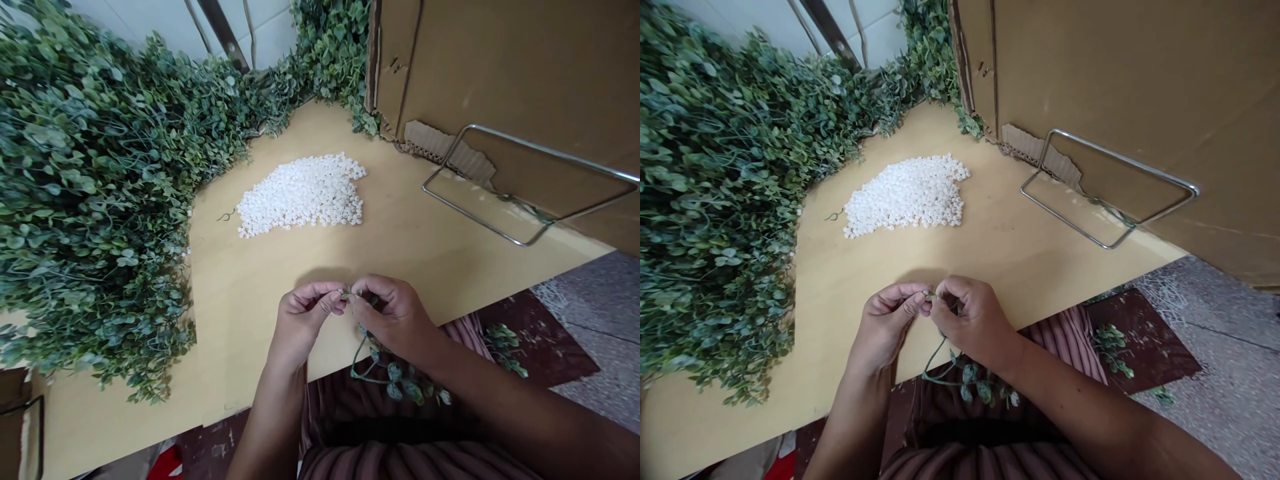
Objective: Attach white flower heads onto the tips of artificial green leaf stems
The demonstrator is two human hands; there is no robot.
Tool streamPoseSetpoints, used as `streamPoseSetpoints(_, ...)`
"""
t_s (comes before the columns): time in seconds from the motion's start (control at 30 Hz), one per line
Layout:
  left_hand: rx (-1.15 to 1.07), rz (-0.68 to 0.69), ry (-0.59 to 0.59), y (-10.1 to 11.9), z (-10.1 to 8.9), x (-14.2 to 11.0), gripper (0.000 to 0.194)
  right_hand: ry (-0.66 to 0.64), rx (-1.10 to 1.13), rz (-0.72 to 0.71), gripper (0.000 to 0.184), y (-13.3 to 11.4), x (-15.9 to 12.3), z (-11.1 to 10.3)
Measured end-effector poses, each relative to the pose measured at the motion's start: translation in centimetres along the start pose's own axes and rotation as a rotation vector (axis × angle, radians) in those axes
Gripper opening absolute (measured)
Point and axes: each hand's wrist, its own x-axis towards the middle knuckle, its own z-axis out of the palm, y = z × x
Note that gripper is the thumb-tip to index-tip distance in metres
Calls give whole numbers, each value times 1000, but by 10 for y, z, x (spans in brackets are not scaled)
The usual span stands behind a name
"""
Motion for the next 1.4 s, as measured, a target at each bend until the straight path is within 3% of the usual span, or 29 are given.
streamPoseSetpoints(0.43, -25, -4, 76, 2, 6, 1, 21, -22, -71, -70, 22, 4, 0, -1)
streamPoseSetpoints(1.4, -23, -37, 34, 0, 2, 3, 25, -20, -23, -50, 24, 7, 0, -4)
